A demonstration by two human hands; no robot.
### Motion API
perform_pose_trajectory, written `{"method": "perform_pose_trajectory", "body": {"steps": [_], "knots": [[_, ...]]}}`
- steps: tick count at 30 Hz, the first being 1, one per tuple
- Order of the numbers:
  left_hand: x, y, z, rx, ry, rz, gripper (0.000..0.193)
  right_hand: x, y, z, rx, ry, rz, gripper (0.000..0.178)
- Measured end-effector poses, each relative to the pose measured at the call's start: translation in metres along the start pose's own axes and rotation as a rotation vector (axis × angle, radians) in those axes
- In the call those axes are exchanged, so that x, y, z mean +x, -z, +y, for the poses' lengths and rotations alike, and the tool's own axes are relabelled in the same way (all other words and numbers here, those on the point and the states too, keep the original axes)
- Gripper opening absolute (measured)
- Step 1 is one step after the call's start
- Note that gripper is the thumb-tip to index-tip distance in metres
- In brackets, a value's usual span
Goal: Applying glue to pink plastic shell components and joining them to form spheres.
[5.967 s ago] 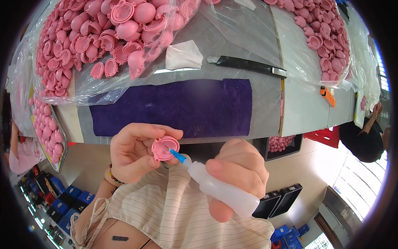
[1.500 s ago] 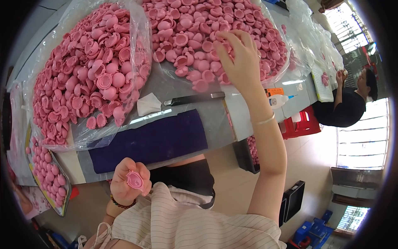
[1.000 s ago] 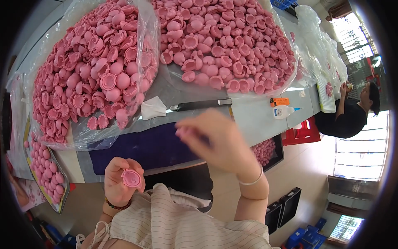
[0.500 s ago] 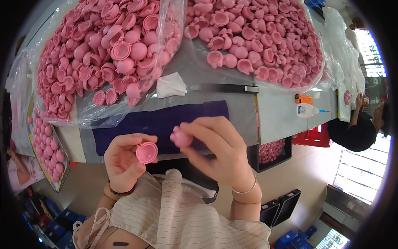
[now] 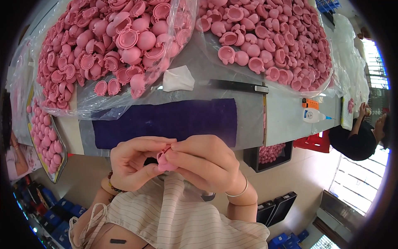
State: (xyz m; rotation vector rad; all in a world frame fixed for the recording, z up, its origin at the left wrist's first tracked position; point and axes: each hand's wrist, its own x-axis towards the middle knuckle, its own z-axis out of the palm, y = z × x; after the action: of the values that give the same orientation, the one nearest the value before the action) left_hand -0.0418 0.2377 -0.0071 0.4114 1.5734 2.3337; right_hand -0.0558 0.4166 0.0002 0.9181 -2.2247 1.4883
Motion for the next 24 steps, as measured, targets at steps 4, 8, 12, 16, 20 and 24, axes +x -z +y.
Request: {"method": "perform_pose_trajectory", "body": {"steps": [4, 8, 12, 16, 20, 24], "knots": [[0.002, 0.000, 0.003, 0.012, 0.015, 0.002, 0.032, -0.001, 0.000, 0.001, -0.078, 0.035, 0.016, 0.035], [0.004, 0.002, 0.001, 0.141, -0.051, 0.010, 0.033, -0.005, 0.001, -0.004, -0.161, 0.021, 0.019, 0.034], [0.008, 0.006, 0.002, 0.268, -0.065, -0.024, 0.044, -0.009, -0.003, -0.011, -0.218, 0.073, -0.049, 0.026], [0.006, 0.009, -0.005, 0.198, -0.070, 0.059, 0.052, -0.018, -0.001, -0.008, -0.204, 0.056, 0.076, 0.019], [0.013, 0.010, 0.000, 0.305, -0.167, 0.022, 0.050, -0.037, 0.044, 0.022, -0.638, 0.104, 0.645, 0.017], [0.012, 0.014, -0.001, 0.352, -0.289, 0.045, 0.044, -0.052, 0.096, 0.051, -0.762, -0.172, 1.042, 0.031]]}}
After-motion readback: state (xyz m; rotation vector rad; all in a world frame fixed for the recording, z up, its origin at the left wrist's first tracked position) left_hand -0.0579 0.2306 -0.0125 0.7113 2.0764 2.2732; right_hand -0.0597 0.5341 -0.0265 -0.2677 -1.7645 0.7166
